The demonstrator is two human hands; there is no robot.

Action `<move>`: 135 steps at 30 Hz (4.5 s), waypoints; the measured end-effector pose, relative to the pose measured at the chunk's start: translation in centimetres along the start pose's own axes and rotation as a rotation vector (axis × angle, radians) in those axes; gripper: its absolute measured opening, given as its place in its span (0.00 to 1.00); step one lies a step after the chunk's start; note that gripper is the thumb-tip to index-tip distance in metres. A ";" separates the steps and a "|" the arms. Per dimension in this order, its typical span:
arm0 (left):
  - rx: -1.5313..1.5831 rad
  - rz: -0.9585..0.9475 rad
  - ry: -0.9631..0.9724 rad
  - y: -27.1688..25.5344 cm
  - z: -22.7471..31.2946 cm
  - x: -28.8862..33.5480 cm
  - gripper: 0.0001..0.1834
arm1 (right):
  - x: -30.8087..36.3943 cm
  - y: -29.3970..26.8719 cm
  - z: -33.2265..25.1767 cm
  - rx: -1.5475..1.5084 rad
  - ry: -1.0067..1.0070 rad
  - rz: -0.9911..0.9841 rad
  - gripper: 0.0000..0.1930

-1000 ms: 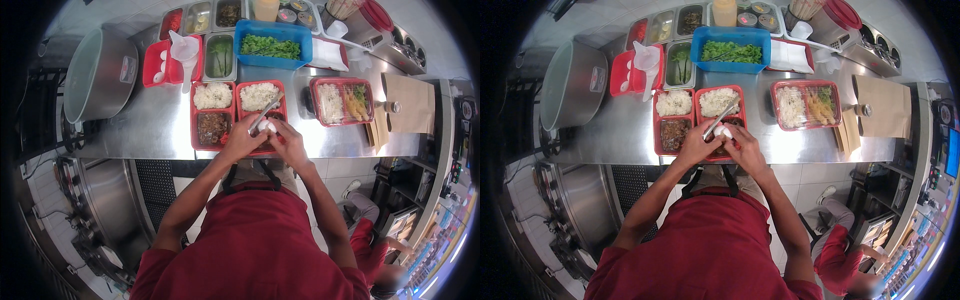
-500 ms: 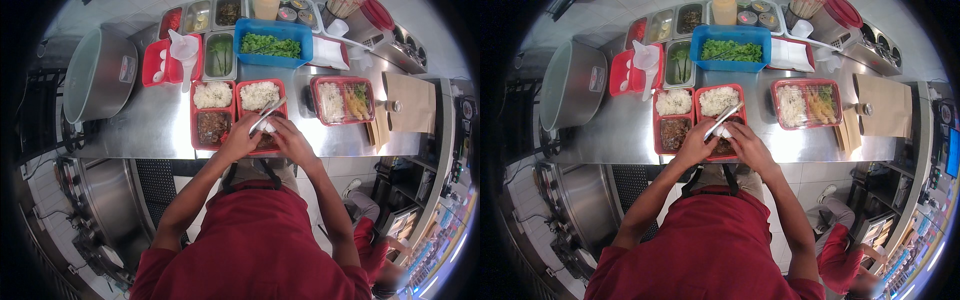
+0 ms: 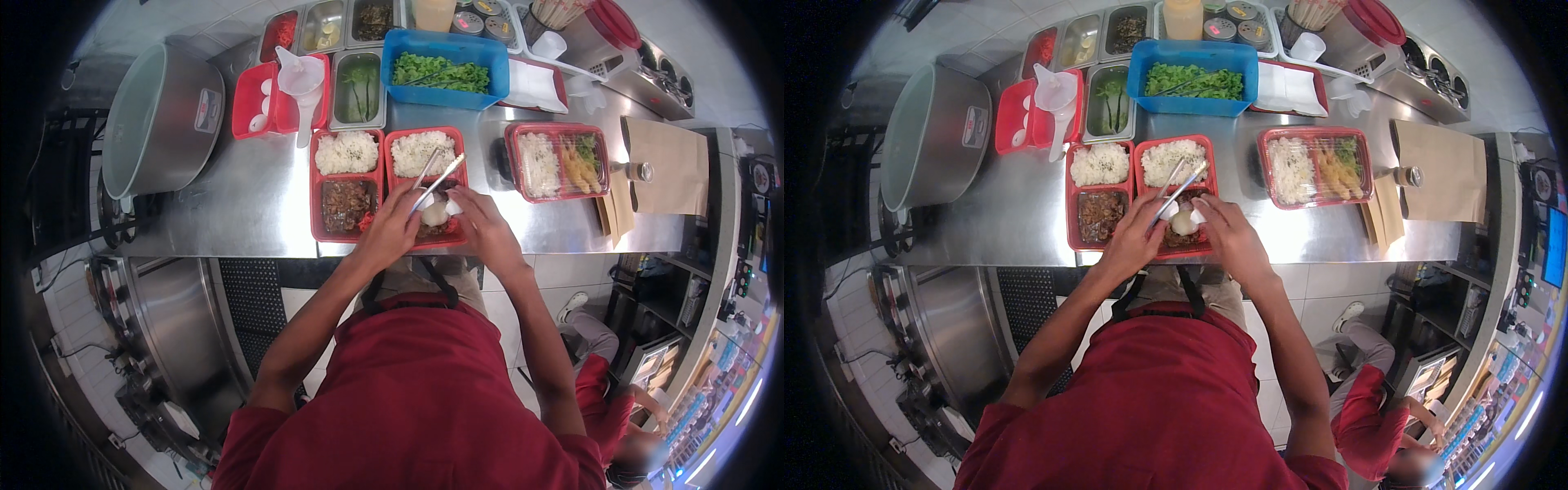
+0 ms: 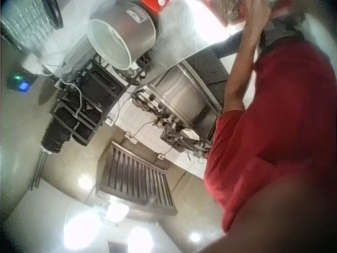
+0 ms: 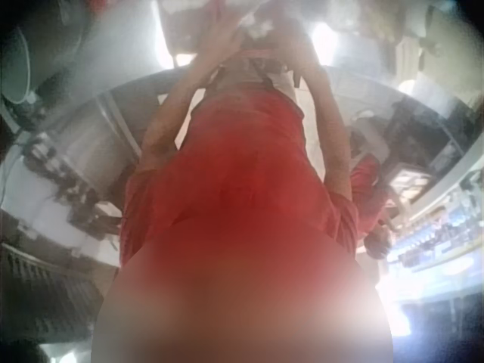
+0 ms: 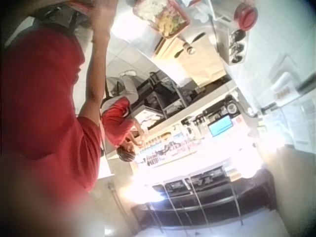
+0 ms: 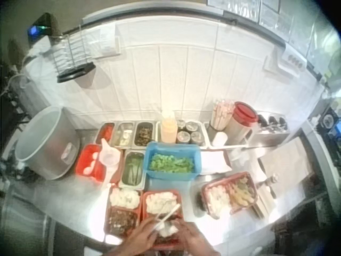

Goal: The person assembles bento boxes by placing a boiled egg into each container, sprinkling seasoning from a shaker, and adding chopped green onions. They then retrieve a plastic lid from a shelf and place it on one of the boxes.

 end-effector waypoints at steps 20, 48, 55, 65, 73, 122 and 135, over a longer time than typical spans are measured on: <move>0.201 0.211 0.111 -5.8 5.5 2.8 0.23 | 0.3 5.2 -2.4 -1.666 0.155 -0.013 0.28; 0.622 1.937 -0.826 -20.6 -15.9 63.9 0.15 | -23.8 45.9 -45.8 -1.634 0.237 -1.134 0.22; 0.658 2.096 -0.905 -23.9 -16.9 77.3 0.15 | -46.6 64.9 -76.8 -1.793 0.048 -1.245 0.17; 0.873 1.940 -0.920 -22.6 -23.6 78.0 0.16 | -37.6 71.2 -67.8 -0.938 -0.369 -1.365 0.04; 1.119 1.113 -0.962 -28.0 -32.9 74.1 0.28 | -23.0 46.6 -36.4 -0.638 0.010 -0.863 0.18; 1.418 1.326 -0.152 -5.2 -5.7 45.9 0.27 | -42.7 13.8 -21.7 0.865 -0.670 -0.679 0.28; 1.159 0.252 -0.348 -15.0 -6.8 22.3 0.20 | -14.1 4.2 -16.4 -0.304 0.095 -0.629 0.24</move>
Point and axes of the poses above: each hand's wrist, its own x-axis away from the middle knuckle, its own y-axis out of the palm, z = x × y, the point moved 8 cm from there along -x, towards the middle knuckle, and after that the axes turned 12 degrees about -z, right-handed, at the moved point
